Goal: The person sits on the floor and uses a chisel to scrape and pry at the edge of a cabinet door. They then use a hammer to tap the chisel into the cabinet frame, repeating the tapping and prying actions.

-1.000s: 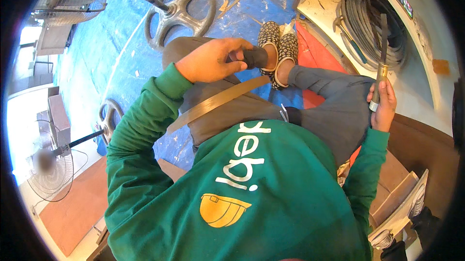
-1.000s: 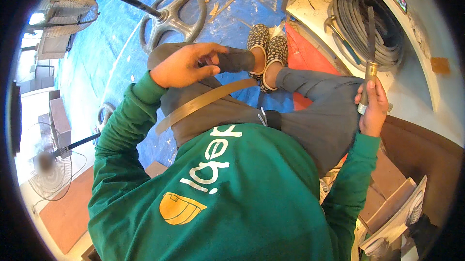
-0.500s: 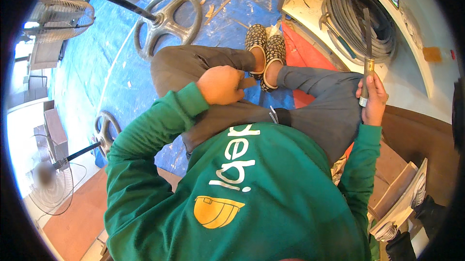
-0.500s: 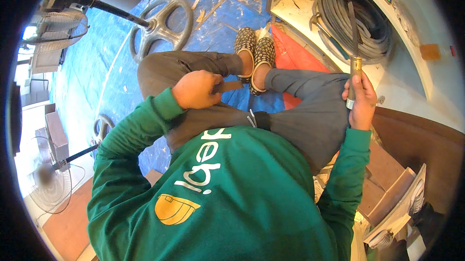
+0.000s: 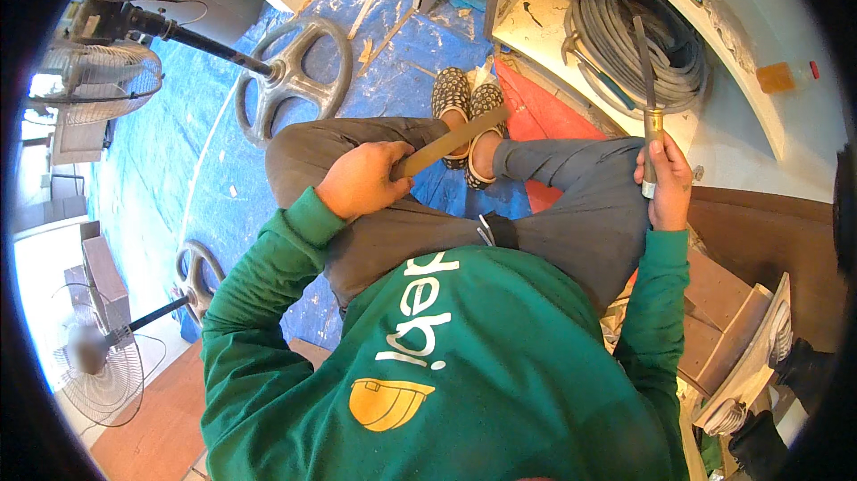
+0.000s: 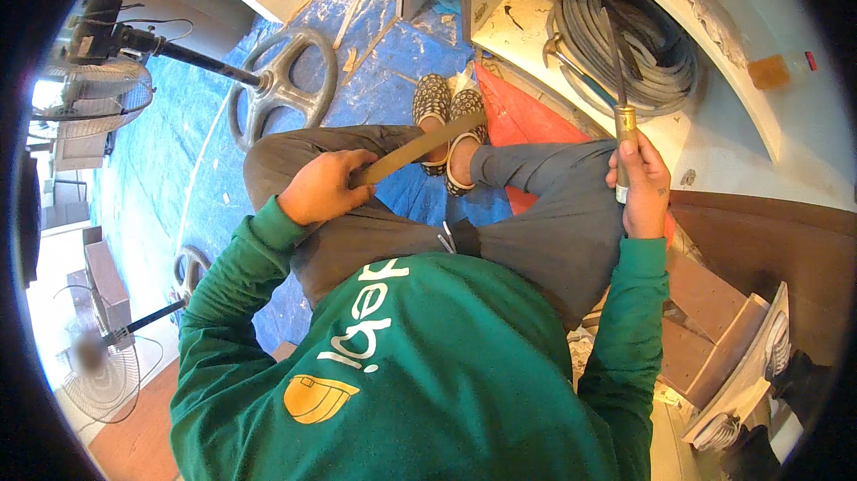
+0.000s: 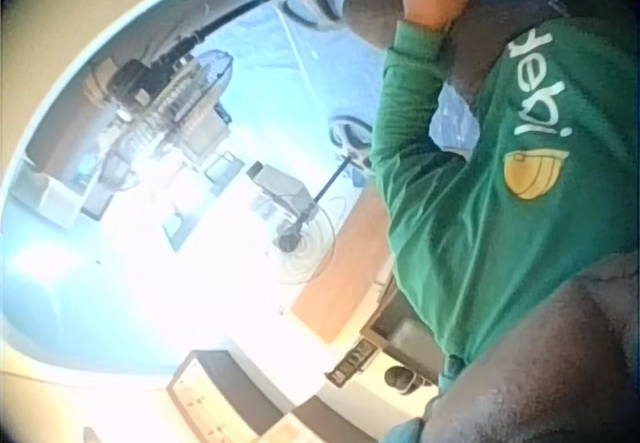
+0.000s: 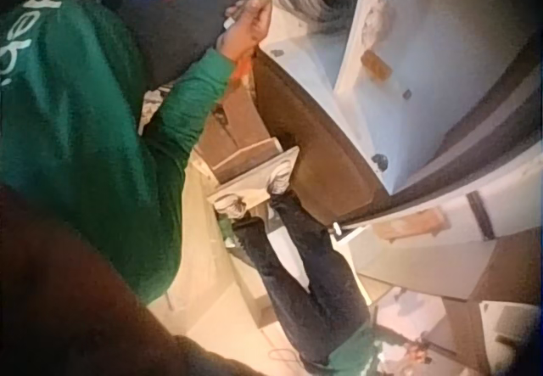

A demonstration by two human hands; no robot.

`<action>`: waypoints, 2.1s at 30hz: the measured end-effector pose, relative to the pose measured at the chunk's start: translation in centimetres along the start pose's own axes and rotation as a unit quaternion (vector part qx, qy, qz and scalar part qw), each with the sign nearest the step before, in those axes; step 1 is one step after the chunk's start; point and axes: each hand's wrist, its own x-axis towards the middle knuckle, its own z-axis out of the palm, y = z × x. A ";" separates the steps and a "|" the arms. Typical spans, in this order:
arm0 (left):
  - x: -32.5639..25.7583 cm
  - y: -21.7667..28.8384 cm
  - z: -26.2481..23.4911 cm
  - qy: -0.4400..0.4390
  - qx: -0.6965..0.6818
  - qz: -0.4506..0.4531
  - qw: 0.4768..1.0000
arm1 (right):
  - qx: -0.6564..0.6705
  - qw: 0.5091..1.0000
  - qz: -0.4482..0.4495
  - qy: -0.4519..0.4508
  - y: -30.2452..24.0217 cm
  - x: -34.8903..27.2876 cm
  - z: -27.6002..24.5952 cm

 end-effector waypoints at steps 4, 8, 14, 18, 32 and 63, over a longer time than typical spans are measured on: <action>0.8 -2.0 1.5 -0.008 0.049 0.022 0.999 | -0.007 1.000 0.000 0.011 0.2 -0.2 -0.1; 1.2 -2.1 1.6 -0.059 0.092 -0.006 0.994 | -0.005 1.000 -0.001 0.007 0.4 -0.1 -0.3; 1.4 -1.8 1.2 -0.070 0.119 -0.010 0.990 | -0.014 1.000 -0.002 0.008 0.2 -0.2 0.0; 1.7 -2.5 1.8 -0.058 0.114 -0.008 0.992 | -0.016 1.000 0.000 0.010 0.1 -0.2 0.1; -0.4 -1.3 -3.1 -0.065 0.138 -0.055 0.987 | 0.138 0.986 0.053 -0.074 -1.4 0.6 2.5; -0.9 -9.5 -5.5 0.155 0.001 -0.043 0.987 | 0.376 0.919 0.107 -0.048 11.8 23.8 28.6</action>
